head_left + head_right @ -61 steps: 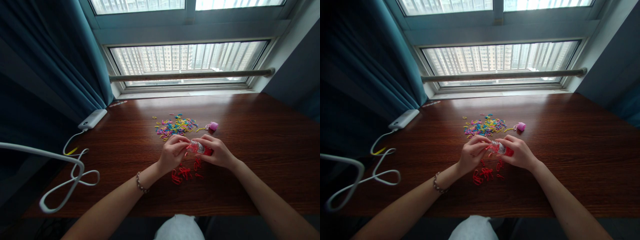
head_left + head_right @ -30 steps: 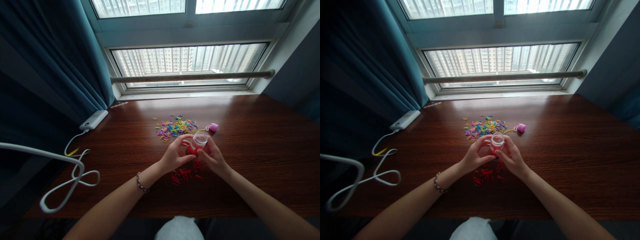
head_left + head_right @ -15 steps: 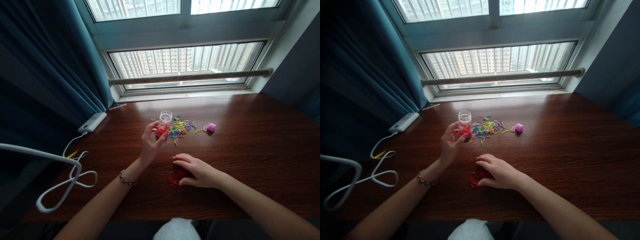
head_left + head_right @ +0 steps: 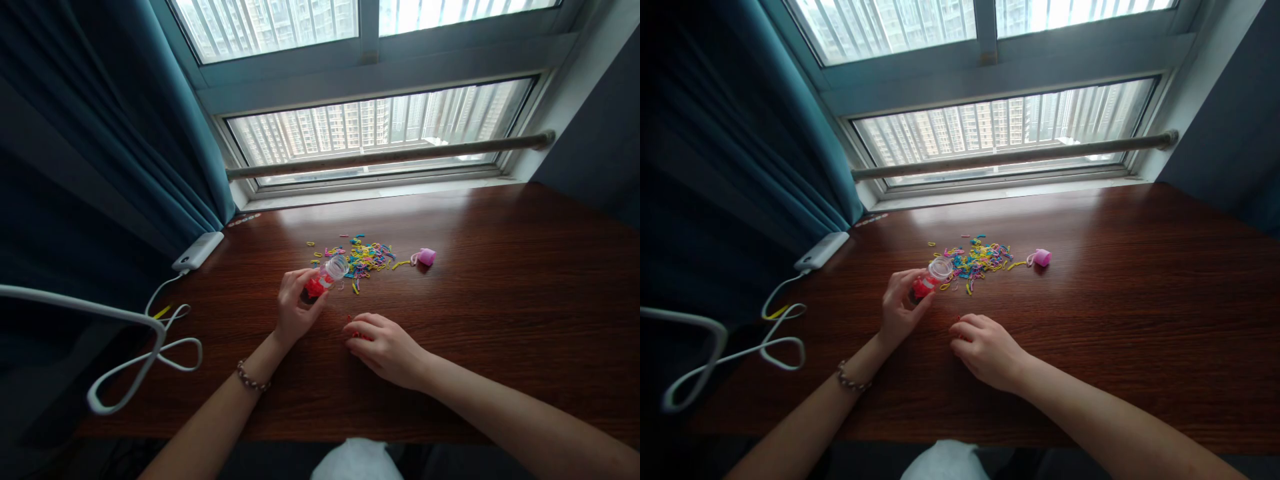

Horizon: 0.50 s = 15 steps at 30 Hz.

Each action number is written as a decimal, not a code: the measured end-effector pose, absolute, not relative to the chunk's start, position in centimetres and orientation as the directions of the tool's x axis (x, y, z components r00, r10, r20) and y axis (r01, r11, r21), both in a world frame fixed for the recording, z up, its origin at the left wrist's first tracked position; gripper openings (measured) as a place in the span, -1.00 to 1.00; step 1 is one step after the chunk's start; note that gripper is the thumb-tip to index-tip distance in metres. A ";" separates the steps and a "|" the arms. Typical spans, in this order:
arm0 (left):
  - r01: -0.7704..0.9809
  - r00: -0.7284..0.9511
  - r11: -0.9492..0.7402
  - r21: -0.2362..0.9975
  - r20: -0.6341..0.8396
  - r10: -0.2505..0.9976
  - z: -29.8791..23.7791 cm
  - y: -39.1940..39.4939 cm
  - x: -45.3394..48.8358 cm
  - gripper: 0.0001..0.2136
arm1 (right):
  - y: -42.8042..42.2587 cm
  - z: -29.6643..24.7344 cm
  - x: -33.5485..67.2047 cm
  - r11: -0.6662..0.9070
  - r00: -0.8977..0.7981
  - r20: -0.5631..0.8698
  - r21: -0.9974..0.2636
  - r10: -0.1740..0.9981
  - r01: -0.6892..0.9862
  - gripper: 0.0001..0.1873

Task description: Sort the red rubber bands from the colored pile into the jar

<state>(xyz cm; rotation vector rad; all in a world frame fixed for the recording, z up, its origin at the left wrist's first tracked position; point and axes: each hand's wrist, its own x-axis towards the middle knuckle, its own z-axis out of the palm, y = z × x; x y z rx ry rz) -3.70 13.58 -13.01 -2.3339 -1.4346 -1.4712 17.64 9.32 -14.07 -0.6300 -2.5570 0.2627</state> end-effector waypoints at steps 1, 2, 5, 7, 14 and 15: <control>0.713 0.145 -0.578 0.397 0.723 0.676 -13.0 13.5 -3.8 -0.65 | 9.5 -14.1 17.7 0.866 -0.761 0.419 -0.307 0.495 0.395 -0.78; 0.717 0.165 -0.584 0.380 0.721 0.673 -13.0 13.5 -3.9 -0.65 | 9.6 -14.1 17.8 0.863 -0.760 0.416 -0.316 0.500 0.394 -0.75; 0.728 0.222 -0.604 0.325 0.721 0.656 -13.0 13.5 -4.1 -0.65 | 9.9 -14.3 17.8 0.865 -0.778 0.395 -0.333 0.489 0.375 -0.72; 0.732 0.259 -0.616 0.291 0.718 0.647 -13.0 13.5 -4.2 -0.63 | 10.0 -14.4 17.9 0.855 -0.773 0.388 -0.358 0.502 0.375 -0.76; 0.703 0.364 -0.673 0.230 0.696 0.619 -12.9 13.4 -4.4 -0.57 | 11.0 -13.8 19.6 0.808 -0.765 0.330 -0.435 0.553 0.397 -0.86; 0.697 0.379 -0.681 0.226 0.690 0.617 -12.9 13.4 -4.5 -0.57 | 11.2 -13.6 19.9 0.801 -0.766 0.318 -0.447 0.558 0.398 -0.87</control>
